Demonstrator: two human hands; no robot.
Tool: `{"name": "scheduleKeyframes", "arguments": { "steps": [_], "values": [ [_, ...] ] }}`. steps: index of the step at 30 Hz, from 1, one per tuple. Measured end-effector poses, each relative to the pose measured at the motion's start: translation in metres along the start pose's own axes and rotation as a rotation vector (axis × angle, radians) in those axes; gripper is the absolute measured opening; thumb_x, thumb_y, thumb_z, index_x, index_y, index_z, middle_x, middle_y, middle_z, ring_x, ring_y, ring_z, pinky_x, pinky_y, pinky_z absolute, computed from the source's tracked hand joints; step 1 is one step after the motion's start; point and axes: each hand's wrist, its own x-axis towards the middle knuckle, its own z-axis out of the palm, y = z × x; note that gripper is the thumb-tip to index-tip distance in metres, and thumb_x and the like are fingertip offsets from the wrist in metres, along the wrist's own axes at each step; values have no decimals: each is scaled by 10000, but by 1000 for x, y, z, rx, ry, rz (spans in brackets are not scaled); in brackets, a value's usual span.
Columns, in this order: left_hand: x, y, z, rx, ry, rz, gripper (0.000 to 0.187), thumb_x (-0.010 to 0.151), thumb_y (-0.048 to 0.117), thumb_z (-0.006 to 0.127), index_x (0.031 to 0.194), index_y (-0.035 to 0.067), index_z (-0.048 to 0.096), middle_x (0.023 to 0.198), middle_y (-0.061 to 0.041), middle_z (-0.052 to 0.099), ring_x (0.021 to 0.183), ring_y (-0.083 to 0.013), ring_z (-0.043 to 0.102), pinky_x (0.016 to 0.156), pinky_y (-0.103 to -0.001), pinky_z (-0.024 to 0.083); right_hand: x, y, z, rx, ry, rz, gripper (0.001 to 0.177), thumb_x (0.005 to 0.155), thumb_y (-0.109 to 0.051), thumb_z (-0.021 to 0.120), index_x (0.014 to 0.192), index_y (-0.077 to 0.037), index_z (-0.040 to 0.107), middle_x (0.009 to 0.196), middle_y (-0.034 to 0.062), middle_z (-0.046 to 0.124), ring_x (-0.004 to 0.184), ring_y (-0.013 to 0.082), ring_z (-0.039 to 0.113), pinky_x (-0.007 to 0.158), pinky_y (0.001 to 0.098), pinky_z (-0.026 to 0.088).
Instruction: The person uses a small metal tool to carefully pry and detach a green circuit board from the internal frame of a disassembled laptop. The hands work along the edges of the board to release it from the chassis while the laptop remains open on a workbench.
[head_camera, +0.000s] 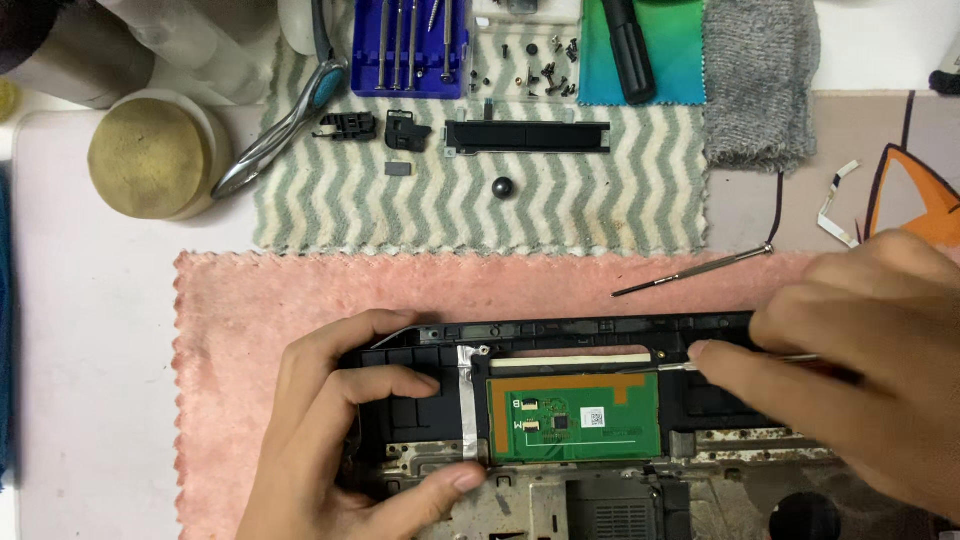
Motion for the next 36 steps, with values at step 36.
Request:
{"name": "scheduleKeyframes", "arguments": {
  "steps": [36],
  "values": [
    [31, 43, 3, 263, -162, 250, 450, 1071, 397, 740, 1447, 150, 733, 1468, -37, 756, 1326, -282, 675, 1097, -459, 493, -69, -7, -41, 160, -27, 781, 269, 1090, -365, 600, 1255, -334, 811, 822, -169, 878, 864, 179, 704, 843, 355, 538]
  ]
}}
